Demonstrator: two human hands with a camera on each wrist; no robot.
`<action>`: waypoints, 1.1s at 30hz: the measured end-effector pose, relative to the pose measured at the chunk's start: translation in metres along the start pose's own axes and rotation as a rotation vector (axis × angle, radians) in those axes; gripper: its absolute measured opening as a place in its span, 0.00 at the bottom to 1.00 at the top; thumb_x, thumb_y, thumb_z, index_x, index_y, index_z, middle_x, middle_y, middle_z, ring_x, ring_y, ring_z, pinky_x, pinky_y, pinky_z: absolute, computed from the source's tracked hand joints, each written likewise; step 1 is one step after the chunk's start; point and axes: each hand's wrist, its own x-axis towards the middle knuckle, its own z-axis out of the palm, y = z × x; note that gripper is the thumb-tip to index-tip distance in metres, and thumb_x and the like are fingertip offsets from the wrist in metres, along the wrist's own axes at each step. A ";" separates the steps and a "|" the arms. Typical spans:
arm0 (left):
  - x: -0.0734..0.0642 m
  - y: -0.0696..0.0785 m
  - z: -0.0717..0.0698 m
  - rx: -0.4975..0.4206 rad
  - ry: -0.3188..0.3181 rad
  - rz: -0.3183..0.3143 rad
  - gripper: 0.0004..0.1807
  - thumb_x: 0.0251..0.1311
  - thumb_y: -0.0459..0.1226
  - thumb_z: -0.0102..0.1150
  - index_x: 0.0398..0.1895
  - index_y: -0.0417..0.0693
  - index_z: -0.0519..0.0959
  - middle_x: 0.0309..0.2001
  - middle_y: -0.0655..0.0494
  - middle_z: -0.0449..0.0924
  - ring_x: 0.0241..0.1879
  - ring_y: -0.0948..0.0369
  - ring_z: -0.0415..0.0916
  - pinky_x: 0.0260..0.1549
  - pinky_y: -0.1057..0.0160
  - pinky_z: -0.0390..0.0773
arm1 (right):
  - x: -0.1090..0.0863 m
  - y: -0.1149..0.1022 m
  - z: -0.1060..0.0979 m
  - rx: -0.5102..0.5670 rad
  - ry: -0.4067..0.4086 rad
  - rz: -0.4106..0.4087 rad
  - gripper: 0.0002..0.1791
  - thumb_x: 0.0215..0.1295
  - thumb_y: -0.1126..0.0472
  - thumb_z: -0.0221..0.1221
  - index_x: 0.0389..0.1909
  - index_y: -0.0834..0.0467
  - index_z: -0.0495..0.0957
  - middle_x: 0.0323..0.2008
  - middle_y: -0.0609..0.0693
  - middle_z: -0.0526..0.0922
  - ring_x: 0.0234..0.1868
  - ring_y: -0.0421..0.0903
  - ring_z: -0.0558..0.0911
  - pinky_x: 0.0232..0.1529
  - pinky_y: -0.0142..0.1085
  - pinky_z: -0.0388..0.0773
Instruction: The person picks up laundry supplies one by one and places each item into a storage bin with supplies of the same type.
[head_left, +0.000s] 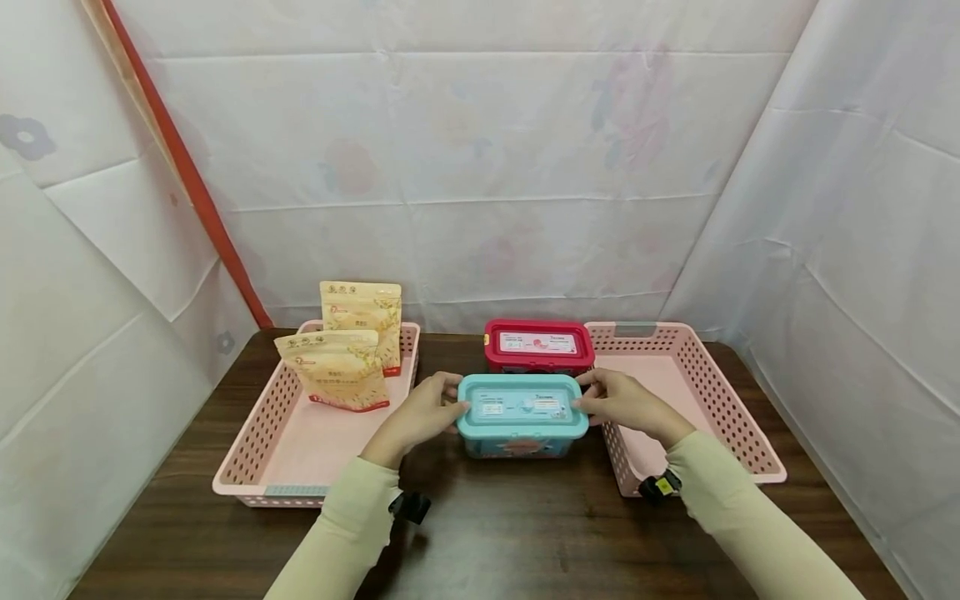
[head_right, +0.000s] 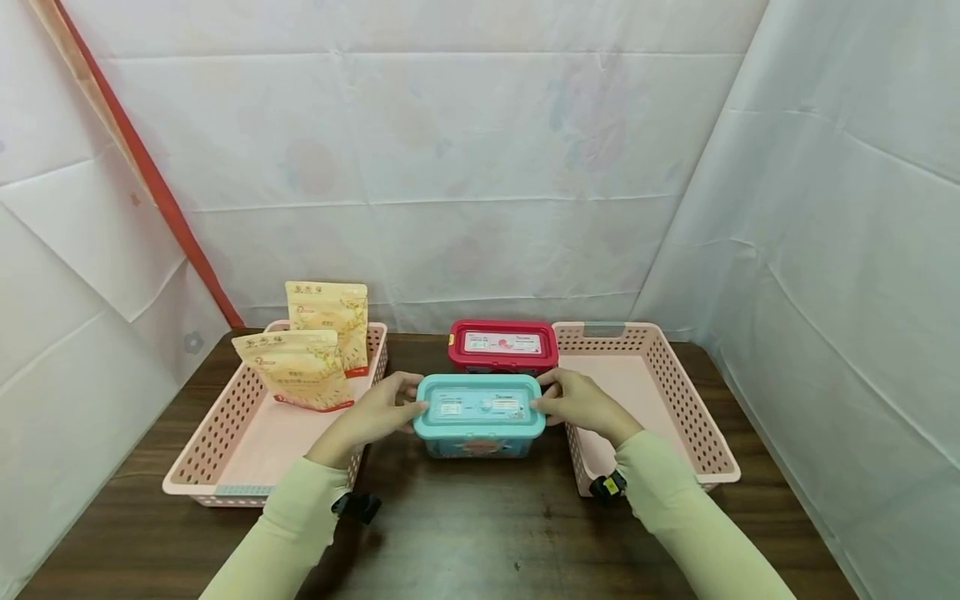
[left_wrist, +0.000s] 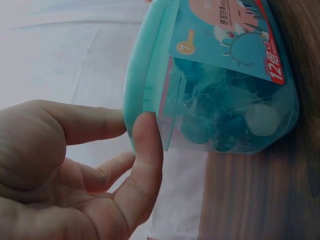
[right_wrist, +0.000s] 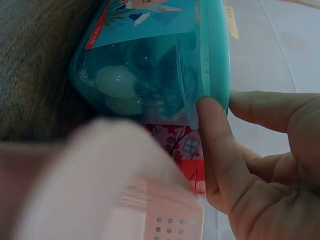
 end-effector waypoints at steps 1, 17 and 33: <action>0.000 -0.001 -0.001 -0.001 -0.004 0.007 0.25 0.68 0.28 0.59 0.65 0.27 0.66 0.47 0.40 0.74 0.38 0.55 0.78 0.34 0.50 0.86 | 0.001 -0.001 0.001 0.002 -0.001 0.003 0.26 0.70 0.64 0.62 0.62 0.75 0.68 0.38 0.60 0.78 0.37 0.49 0.82 0.42 0.48 0.85; -0.010 -0.003 -0.016 -0.020 -0.017 -0.009 0.25 0.68 0.28 0.58 0.65 0.27 0.65 0.48 0.38 0.72 0.38 0.54 0.78 0.36 0.48 0.85 | 0.008 -0.008 0.012 0.010 -0.026 0.012 0.23 0.70 0.64 0.62 0.60 0.73 0.69 0.38 0.60 0.77 0.36 0.48 0.83 0.43 0.51 0.84; -0.011 -0.003 -0.019 -0.060 -0.042 -0.006 0.25 0.69 0.27 0.57 0.65 0.25 0.64 0.49 0.36 0.72 0.41 0.53 0.78 0.36 0.49 0.86 | 0.009 -0.006 0.011 0.031 -0.041 0.019 0.25 0.71 0.63 0.61 0.61 0.74 0.67 0.40 0.60 0.76 0.38 0.48 0.83 0.43 0.46 0.85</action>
